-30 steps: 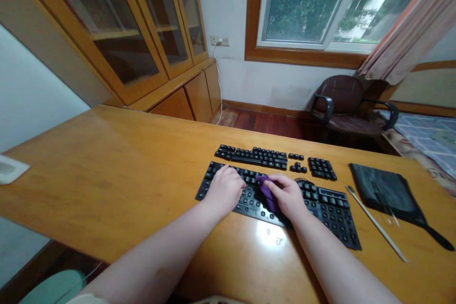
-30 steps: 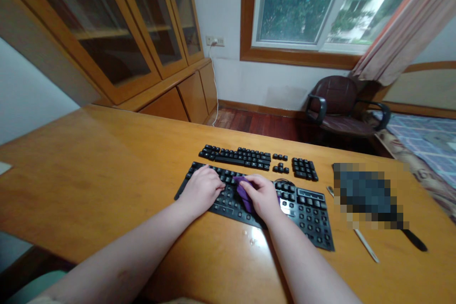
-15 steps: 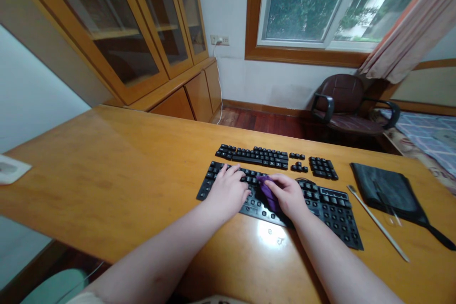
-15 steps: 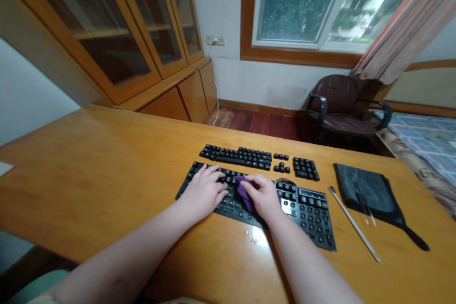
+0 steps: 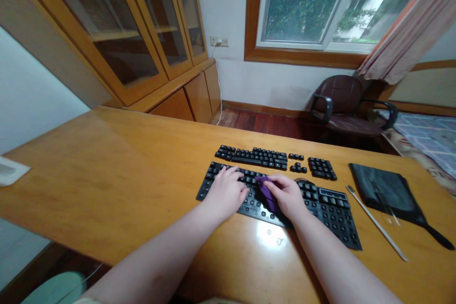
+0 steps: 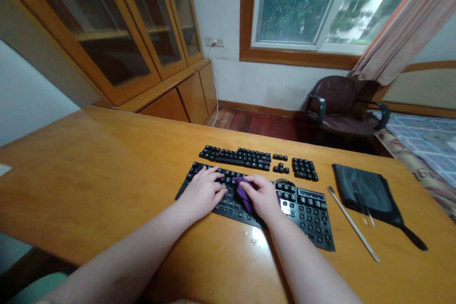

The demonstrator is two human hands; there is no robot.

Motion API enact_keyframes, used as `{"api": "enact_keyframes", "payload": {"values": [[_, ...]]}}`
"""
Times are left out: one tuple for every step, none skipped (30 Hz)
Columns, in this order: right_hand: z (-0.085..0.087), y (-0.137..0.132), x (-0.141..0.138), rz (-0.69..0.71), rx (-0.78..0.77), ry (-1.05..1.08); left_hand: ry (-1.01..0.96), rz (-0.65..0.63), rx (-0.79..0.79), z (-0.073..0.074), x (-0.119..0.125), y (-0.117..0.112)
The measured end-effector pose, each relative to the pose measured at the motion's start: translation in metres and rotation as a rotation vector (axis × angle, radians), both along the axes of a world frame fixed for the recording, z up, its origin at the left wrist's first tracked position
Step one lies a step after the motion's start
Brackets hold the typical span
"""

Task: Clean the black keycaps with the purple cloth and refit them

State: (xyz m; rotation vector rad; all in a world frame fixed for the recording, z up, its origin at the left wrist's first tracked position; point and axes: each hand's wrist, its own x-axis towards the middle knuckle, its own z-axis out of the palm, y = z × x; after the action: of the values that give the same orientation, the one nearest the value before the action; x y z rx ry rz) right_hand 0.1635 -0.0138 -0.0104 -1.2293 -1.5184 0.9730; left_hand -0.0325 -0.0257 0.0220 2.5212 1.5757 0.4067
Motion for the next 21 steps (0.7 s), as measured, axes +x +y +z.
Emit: {"api": "enact_keyframes", "payload": {"values": [[0.000,0.000,0.000,0.001,0.002,0.001,-0.010,0.007,0.011,0.002,0.000,0.000],[0.000,0.000,0.000,0.002,0.005,0.001,-0.015,0.007,0.022,0.005,-0.001,0.001],[0.000,0.000,0.001,0.002,0.007,0.001,-0.016,0.007,0.031,0.009,-0.002,0.002],[0.000,0.000,0.001,0.002,0.008,-0.001,-0.011,0.005,0.036,0.014,-0.003,0.004],[-0.001,0.000,0.001,0.004,0.008,-0.005,-0.005,0.006,0.035,0.019,-0.004,0.008],[-0.001,0.000,0.001,0.004,0.010,-0.010,-0.002,0.018,0.033,0.023,-0.005,0.015],[-0.001,0.001,0.001,0.005,0.011,-0.014,0.000,0.032,0.027,0.027,-0.006,0.025],[-0.001,0.001,0.001,0.005,0.014,-0.019,-0.002,0.052,0.023,0.030,-0.006,0.037],[0.000,0.001,0.001,0.006,0.017,-0.023,-0.012,0.074,0.009,0.032,-0.006,0.052],[0.000,0.001,0.001,0.005,0.020,-0.026,-0.029,0.097,-0.033,0.032,-0.005,0.069],[0.001,0.000,0.001,0.004,0.022,-0.029,-0.048,0.121,-0.106,0.031,-0.003,0.087],[0.001,0.000,0.001,0.003,0.021,-0.031,-0.065,0.138,-0.202,0.029,0.000,0.105],[0.001,0.000,0.000,0.003,0.020,-0.033,-0.066,0.144,-0.236,0.026,0.004,0.123],[0.002,0.000,0.000,0.004,0.018,-0.035,-0.064,0.145,-0.251,0.022,0.008,0.138],[0.002,0.000,0.000,0.005,0.014,-0.038,-0.060,0.142,-0.260,0.019,0.013,0.151],[0.002,-0.001,0.000,0.008,0.010,-0.041,-0.053,0.135,-0.268,0.015,0.018,0.162],[0.001,-0.001,0.001,0.012,0.006,-0.042,-0.046,0.124,-0.274,0.012,0.022,0.170],[0.001,-0.001,0.001,0.014,0.005,-0.038,-0.037,0.115,-0.282,0.010,0.026,0.176],[0.001,-0.001,0.001,0.019,0.003,-0.032,-0.026,0.107,-0.291,0.007,0.030,0.180],[0.000,-0.001,0.001,0.022,0.002,-0.027,-0.014,0.101,-0.301,0.005,0.033,0.182],[0.000,0.000,0.001,0.025,0.003,-0.022,-0.003,0.096,-0.312,0.003,0.036,0.184]]}}
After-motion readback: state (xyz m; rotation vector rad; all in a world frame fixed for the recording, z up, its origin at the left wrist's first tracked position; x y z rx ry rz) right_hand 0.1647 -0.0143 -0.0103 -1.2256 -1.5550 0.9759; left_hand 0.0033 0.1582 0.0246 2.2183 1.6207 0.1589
